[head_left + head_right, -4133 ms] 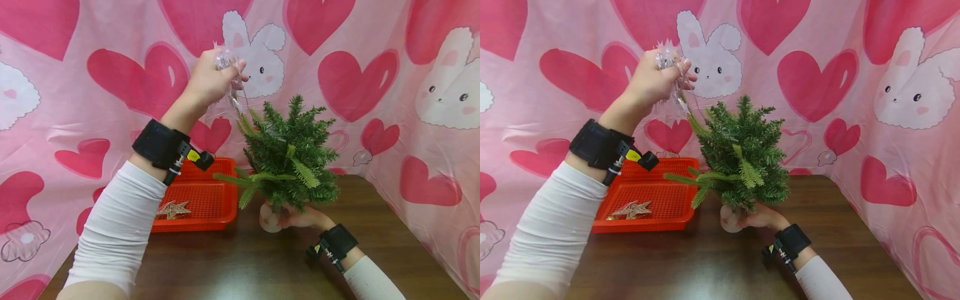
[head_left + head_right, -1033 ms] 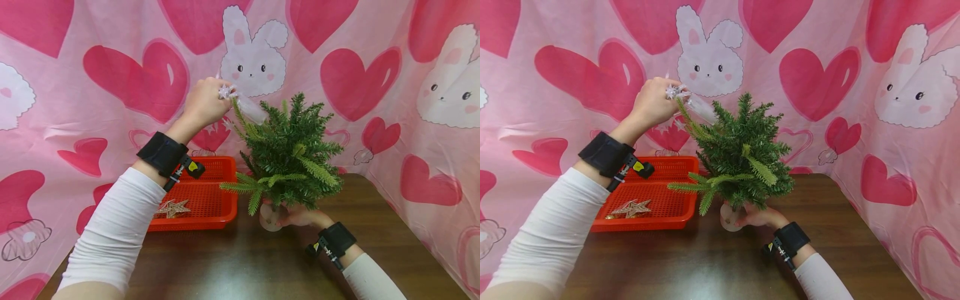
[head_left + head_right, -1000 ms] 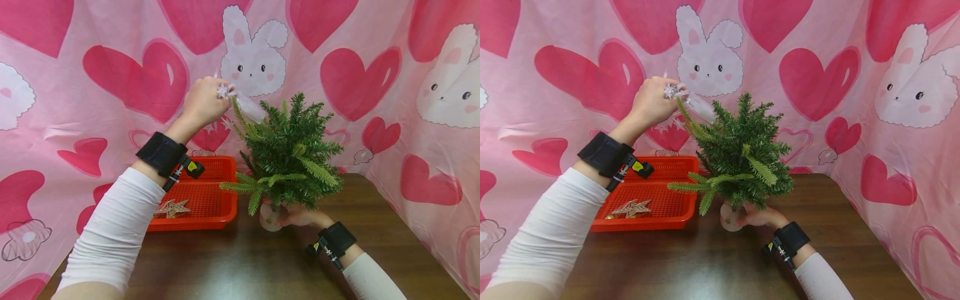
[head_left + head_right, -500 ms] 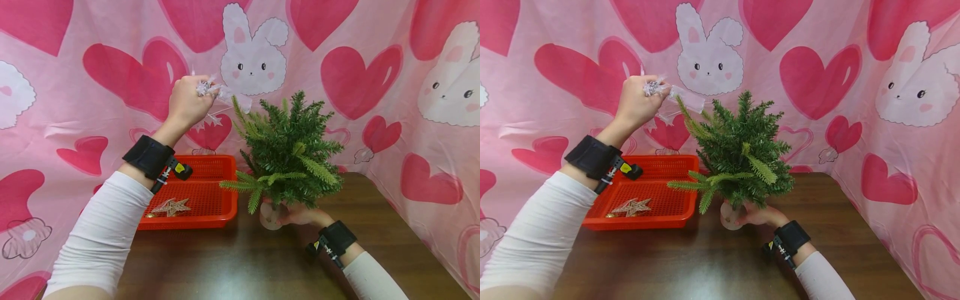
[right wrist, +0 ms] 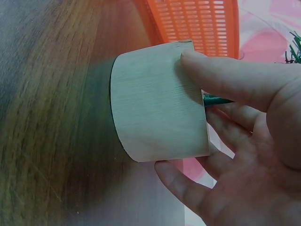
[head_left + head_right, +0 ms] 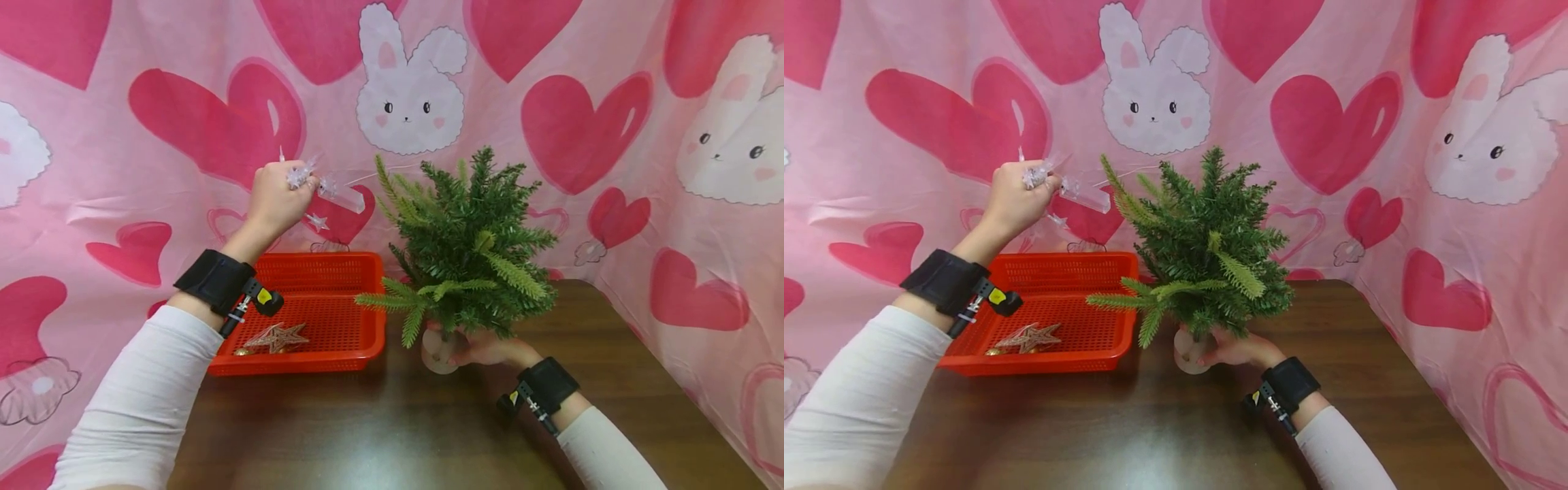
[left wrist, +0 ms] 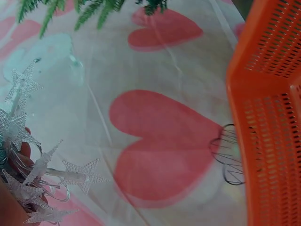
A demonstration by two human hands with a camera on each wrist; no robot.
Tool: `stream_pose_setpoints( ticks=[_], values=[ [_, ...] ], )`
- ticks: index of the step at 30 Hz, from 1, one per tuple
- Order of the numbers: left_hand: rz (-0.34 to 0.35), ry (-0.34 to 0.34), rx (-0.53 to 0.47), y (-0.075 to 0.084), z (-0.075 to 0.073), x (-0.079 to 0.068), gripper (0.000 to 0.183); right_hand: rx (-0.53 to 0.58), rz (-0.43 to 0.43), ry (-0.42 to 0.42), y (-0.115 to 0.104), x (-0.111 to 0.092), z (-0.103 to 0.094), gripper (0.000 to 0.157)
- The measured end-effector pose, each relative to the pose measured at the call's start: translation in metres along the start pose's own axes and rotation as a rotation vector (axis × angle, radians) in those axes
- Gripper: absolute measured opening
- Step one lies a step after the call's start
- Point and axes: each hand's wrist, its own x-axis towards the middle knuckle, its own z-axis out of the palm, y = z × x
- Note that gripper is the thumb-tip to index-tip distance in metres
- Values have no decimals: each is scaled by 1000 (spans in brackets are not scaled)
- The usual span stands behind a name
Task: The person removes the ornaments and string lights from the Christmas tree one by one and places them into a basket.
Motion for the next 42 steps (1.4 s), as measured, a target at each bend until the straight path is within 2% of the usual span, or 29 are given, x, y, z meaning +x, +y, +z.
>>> stream_pose_setpoints(
  ticks=[5, 11, 18, 22, 26, 32, 39, 42],
  values=[
    [-2, -16, -1, -17, 2, -9, 32, 18, 0, -2, 1, 1, 0, 81],
    [8, -86, 60, -38, 6, -25, 26, -12, 24, -8, 0, 0, -1, 87],
    [-25, -282, 180, -59, 15, -45, 18, -4, 42, -20, -1, -1, -1, 85],
    [-26, -334, 204, -66, 19, -52, 17, 3, 50, -18, -2, -2, -1, 84],
    [-3, -384, 215, -72, 24, -59, 16, 11, 15, -9, -2, -1, -1, 80],
    [-27, -482, 203, -81, 32, -72, 11, 19, -38, 12, 2, 1, 0, 76],
    [-26, -488, 176, -85, 37, -80, 9, 19, -24, 7, 2, 1, 0, 78],
    [-13, -518, 169, -88, 38, -82, 9, 11, -13, 5, 2, 1, 0, 78]
  ],
)
